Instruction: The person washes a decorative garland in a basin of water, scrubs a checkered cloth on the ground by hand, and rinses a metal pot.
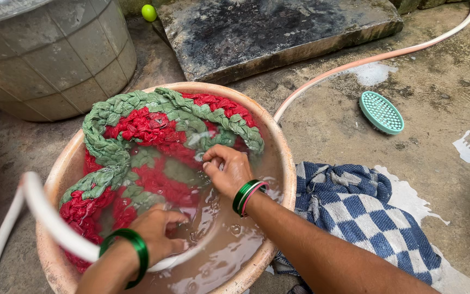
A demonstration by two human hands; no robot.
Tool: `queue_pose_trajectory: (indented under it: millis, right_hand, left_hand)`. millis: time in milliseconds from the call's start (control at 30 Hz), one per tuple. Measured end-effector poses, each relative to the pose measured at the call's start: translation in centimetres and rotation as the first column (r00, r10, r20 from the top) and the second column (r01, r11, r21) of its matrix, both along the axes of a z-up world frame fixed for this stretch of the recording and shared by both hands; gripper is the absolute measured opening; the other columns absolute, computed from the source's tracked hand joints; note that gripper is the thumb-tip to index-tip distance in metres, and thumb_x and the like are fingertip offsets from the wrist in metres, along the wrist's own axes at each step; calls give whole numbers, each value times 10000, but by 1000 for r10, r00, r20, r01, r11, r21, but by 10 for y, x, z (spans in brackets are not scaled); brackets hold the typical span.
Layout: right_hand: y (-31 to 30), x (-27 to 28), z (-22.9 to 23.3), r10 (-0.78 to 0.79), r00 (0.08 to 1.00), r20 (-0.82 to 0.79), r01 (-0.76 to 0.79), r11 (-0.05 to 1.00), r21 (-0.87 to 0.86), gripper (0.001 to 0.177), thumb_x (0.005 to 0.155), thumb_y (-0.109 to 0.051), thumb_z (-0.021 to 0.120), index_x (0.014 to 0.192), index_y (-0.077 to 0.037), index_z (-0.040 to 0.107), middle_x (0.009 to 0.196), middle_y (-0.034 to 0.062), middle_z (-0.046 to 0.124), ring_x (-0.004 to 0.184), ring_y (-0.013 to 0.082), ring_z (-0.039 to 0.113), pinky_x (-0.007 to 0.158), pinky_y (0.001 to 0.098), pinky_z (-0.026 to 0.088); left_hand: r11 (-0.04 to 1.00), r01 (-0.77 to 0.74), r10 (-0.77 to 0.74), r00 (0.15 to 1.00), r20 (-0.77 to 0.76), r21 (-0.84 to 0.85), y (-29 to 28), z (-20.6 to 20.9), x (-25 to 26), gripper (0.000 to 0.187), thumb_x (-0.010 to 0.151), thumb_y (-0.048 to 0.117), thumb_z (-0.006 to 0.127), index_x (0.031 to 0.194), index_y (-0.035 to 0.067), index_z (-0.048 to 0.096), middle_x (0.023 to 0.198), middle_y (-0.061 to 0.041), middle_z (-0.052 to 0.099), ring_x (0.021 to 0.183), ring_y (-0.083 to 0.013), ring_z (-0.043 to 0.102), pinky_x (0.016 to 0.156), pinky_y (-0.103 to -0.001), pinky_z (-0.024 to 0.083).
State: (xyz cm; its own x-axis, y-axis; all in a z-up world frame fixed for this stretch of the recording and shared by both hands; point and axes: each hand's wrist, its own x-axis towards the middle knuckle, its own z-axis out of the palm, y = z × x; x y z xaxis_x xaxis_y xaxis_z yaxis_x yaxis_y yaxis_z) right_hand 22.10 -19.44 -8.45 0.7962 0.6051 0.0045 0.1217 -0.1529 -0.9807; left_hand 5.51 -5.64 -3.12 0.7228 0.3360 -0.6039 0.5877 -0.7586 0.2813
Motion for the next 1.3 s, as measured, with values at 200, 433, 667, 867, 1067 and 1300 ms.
queue_pose_trajectory:
  millis: [200,433,667,867,1067,1300]
  right_hand:
    - [1,-12,14,24,659,752,185,963,-193,564,678,-231,860,1216,-183,695,1292,98,587,1224,344,500,995,544,408]
    - [30,15,-85,258,705,661,120,875,-469,913,670,-364,913,1460,-102,536,1533,285,354,1421,490,302,1122,713,223]
    - [58,58,-126,392,775,495,125,673,-729,392,1084,-362,449,1449,-247,534,1680,179,348,1398,472,499,1131,528,411]
    - [48,29,-79,399,719,569,201,664,-720,439,987,-277,561,1420,-218,517,1521,200,414,1288,447,535,1031,520,454]
    - [17,-11,-5,398,652,645,256,685,-682,530,890,-193,673,1392,-188,501,1362,221,480,1179,422,571,931,511,498]
    - [-10,4,-1,240,970,-34,-239,924,-299,327,635,6,642,955,-40,696,883,120,665,785,286,606,732,420,466]
  left_hand:
    - [982,90,-71,990,-122,165,-14,-21,13,687,847,211,769,1480,238,503,1654,-169,247,1487,-308,375,1217,-358,374]
    - [992,-67,71,997,-37,110,17,-93,19,432,982,292,568,1399,181,556,1495,-191,444,1328,-333,519,1107,-416,457]
    - [942,-332,329,942,70,40,61,-143,27,426,1139,387,334,1305,115,617,1310,-216,674,1143,-361,688,980,-483,554]
    - [912,83,-195,950,245,402,27,-103,11,444,931,143,416,1299,335,574,1386,-84,560,1249,-318,582,952,-468,533]
    - [918,119,-221,946,238,378,8,-51,8,521,762,277,719,1267,354,614,1305,-84,557,1172,-335,601,932,-461,534]
    - [908,-402,234,718,655,116,19,-6,13,355,814,420,765,1113,231,735,1136,-60,650,1078,-279,679,908,-427,535]
